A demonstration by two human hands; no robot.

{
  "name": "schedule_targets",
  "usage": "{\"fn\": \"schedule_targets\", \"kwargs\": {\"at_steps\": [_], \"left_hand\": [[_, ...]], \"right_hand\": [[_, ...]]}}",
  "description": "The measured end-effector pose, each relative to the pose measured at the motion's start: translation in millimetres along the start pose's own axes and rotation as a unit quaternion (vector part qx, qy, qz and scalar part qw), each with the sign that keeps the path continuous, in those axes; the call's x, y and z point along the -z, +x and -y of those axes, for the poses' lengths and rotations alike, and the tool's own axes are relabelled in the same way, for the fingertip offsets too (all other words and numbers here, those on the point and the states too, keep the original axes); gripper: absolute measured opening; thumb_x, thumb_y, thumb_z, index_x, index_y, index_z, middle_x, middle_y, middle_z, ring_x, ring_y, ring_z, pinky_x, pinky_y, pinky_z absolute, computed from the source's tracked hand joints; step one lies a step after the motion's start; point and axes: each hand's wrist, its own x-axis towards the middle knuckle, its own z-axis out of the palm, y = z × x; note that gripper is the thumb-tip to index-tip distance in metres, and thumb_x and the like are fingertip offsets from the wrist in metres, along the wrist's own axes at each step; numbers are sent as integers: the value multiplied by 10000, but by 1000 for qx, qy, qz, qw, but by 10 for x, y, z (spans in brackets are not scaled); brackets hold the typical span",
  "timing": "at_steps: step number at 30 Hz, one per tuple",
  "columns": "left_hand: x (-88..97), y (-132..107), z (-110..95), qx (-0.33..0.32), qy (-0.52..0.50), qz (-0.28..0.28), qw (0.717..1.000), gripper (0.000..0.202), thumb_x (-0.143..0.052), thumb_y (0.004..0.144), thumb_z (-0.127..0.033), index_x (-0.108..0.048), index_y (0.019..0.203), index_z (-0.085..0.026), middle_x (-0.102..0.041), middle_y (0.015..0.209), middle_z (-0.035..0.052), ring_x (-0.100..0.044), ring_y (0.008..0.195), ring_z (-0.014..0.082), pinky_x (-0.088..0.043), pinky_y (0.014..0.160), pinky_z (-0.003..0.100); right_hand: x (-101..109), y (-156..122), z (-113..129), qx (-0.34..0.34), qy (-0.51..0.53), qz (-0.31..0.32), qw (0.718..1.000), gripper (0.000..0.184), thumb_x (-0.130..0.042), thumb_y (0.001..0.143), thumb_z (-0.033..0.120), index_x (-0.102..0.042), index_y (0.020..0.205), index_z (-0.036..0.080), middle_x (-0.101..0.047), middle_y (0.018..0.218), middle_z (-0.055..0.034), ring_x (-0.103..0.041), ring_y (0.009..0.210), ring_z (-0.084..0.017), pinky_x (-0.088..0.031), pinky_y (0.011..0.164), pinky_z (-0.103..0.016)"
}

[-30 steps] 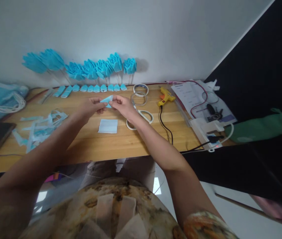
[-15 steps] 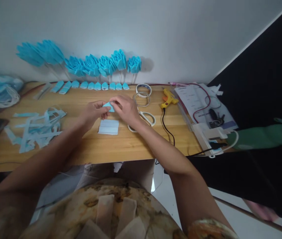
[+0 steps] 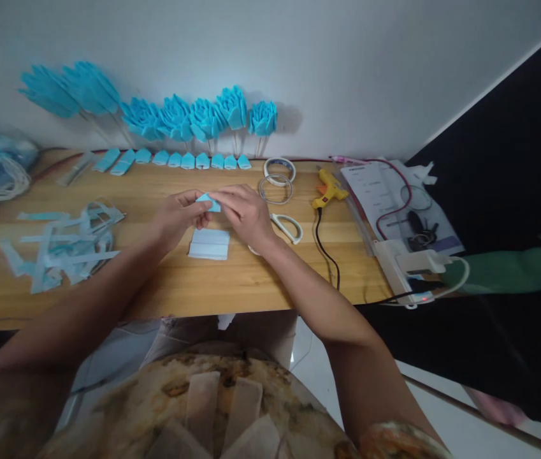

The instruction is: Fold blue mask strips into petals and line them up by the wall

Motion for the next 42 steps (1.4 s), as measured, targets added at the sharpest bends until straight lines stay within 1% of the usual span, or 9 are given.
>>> {"fn": "schedule_targets", "kwargs": {"at_steps": [14, 17, 21, 25, 27, 30, 34, 39, 42], "left_hand": [[-7, -9, 12, -6, -34, 1, 999, 153, -723, 845, -224, -628, 745, -158, -650, 622, -6, -538, 494, 72, -407, 492, 199], [-6, -7, 10, -9, -32, -8, 999, 136, -727, 818, -206, -624, 742, -163, -643, 608, -14, -528, 490, 73, -401, 492, 201], [-5, -10, 14, -33, -28, -8, 999, 127, -718, 823, -198, -627, 741, -163, -643, 618, -12, -523, 497, 71, -410, 502, 200], [-12, -5, 38, -54, -11, -20, 998, 141, -723, 831, -199, -626, 735, -164, -635, 611, -15, -523, 493, 69, -411, 490, 192], [-19, 0, 54, -63, -1, -28, 998, 136, -725, 832, -204, -636, 738, -161, -630, 600, -18, -521, 487, 66, -416, 486, 184], [-30, 7, 71, -73, 10, -44, 996, 141, -732, 826, -213, -643, 730, -158, -621, 581, -23, -517, 477, 60, -416, 474, 168], [-32, 15, 78, -76, 11, -62, 995, 130, -708, 827, -187, -636, 723, -159, -623, 574, -25, -516, 468, 58, -408, 453, 160], [-24, 27, 82, -85, 11, -74, 994, 143, -674, 843, -157, -625, 709, -162, -618, 566, -30, -506, 454, 52, -388, 435, 155], [-28, 32, 94, -83, 10, -75, 994, 122, -670, 843, -142, -635, 727, -160, -612, 553, -36, -499, 448, 53, -386, 430, 157]], "right_hand": [[8, 1, 44, -7, 31, -3, 1000, 364, -487, 987, 170, -783, 1154, 299, -770, 1185, -43, -687, 1111, -198, -531, 994, -411], [26, 13, 78, -69, 101, 3, 992, 352, -489, 986, 205, -769, 1176, 300, -754, 1233, -39, -675, 1163, -205, -525, 1036, -419], [42, 31, 93, -227, 260, -8, 938, 346, -544, 988, 400, -701, 1273, 281, -744, 1168, -48, -678, 1098, -200, -581, 893, -354], [31, 46, 95, -314, 372, 22, 873, 381, -663, 884, 587, -722, 942, 216, -687, 919, -34, -646, 910, -176, -557, 690, -271], [17, 53, 108, -330, 388, 40, 860, 424, -711, 826, 626, -686, 850, 203, -660, 873, -27, -625, 876, -167, -538, 665, -258], [-11, 58, 127, -332, 367, 34, 868, 414, -770, 770, 593, -659, 874, 208, -636, 816, -1, -588, 798, -143, -502, 650, -248], [-25, 63, 129, -308, 339, -10, 889, 319, -751, 792, 489, -617, 918, 229, -615, 779, 23, -544, 715, -128, -456, 632, -258], [12, 76, 164, -261, 271, -9, 926, 224, -657, 840, 416, -606, 776, 207, -587, 754, 20, -511, 704, -119, -423, 678, -279], [19, 82, 193, -260, 254, -2, 932, 253, -666, 830, 439, -614, 770, 199, -565, 722, 29, -481, 672, -111, -398, 667, -281]]}}
